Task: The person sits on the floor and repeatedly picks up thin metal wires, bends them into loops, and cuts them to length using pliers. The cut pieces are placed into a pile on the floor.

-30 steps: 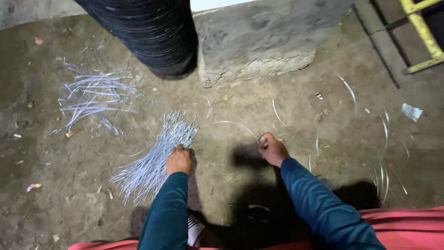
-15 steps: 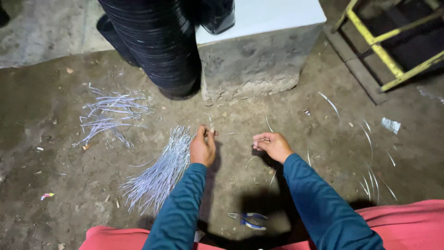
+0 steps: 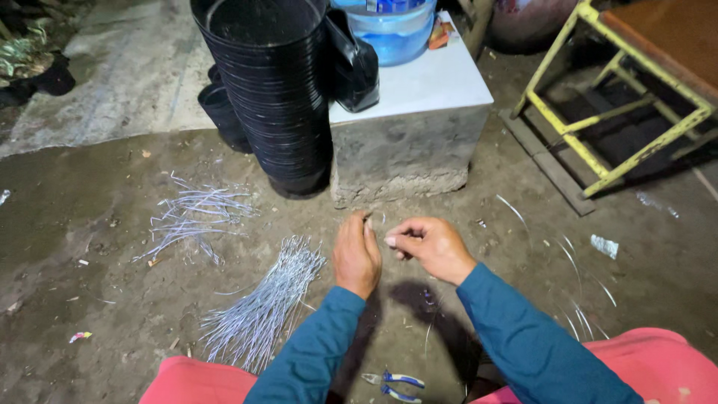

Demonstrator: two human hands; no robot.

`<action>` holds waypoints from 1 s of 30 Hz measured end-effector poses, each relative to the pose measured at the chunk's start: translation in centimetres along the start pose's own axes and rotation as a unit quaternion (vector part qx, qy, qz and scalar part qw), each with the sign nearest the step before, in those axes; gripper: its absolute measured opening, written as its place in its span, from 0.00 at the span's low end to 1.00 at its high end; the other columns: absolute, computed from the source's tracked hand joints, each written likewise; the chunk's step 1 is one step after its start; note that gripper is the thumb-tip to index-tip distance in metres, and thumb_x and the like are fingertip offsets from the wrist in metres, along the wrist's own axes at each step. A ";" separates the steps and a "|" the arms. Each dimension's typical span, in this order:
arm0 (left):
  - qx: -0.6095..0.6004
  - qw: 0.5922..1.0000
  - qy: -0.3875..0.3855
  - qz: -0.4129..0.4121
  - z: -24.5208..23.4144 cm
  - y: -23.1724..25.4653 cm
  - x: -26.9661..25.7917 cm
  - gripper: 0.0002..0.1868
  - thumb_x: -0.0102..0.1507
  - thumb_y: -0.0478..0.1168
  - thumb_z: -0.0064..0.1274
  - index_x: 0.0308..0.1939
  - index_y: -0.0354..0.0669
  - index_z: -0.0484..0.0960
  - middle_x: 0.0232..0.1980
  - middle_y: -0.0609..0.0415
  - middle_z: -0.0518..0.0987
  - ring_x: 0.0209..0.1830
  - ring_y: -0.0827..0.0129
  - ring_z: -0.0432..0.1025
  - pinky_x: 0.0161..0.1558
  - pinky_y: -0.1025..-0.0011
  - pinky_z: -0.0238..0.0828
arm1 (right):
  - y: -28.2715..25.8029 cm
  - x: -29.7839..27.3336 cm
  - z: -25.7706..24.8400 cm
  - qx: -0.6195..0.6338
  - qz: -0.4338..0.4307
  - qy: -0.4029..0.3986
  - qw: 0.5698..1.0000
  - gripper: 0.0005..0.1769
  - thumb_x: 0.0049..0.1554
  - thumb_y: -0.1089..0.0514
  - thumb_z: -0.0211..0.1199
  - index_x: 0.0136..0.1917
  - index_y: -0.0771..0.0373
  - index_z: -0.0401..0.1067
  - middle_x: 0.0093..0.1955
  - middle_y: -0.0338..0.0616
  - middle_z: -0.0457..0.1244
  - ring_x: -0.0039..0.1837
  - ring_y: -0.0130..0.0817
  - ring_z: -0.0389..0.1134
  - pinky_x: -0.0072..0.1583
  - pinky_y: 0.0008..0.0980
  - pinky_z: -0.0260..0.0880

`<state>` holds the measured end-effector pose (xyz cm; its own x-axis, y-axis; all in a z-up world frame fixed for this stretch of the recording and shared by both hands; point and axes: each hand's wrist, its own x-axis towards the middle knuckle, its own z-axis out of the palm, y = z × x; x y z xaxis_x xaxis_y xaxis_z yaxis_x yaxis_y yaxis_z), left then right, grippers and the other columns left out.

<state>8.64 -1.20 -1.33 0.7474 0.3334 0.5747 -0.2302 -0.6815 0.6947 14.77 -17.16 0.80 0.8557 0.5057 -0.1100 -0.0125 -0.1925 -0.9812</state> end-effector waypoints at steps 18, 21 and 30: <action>0.067 0.986 -0.083 0.131 -4.3 4.1 -0.8 0.11 0.62 0.34 0.55 0.49 0.39 0.77 0.37 0.48 0.75 0.37 0.53 0.73 0.36 0.59 0.70 | -0.9 -2.8 -0.7 0.206 0.137 -0.006 0.969 0.09 0.57 0.61 0.66 0.50 0.65 0.73 0.38 0.43 0.69 0.39 0.28 0.71 0.43 0.28 0.72; 0.001 0.993 -0.091 0.071 -3.8 3.5 -1.4 0.08 0.67 0.35 0.53 0.50 0.41 0.77 0.41 0.46 0.78 0.37 0.51 0.75 0.36 0.61 0.72 | -0.3 -2.9 -0.6 0.229 0.145 0.019 0.962 0.11 0.58 0.61 0.65 0.54 0.67 0.76 0.39 0.42 0.70 0.40 0.27 0.71 0.44 0.27 0.73; -0.403 0.782 -0.339 -0.334 -2.0 0.5 -4.0 0.14 0.76 0.44 0.42 0.54 0.37 0.77 0.31 0.60 0.74 0.26 0.79 0.64 0.28 0.76 0.61 | 0.4 -2.9 -0.4 0.211 0.135 0.117 0.961 0.11 0.57 0.60 0.67 0.51 0.69 0.78 0.39 0.42 0.70 0.38 0.27 0.70 0.42 0.28 0.71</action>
<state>4.31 -1.61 -2.40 0.9641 -0.1683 -0.2054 0.2398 0.2194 0.9457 12.51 -19.03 0.77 0.8841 0.2736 -0.3787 -0.4163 0.0935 -0.9044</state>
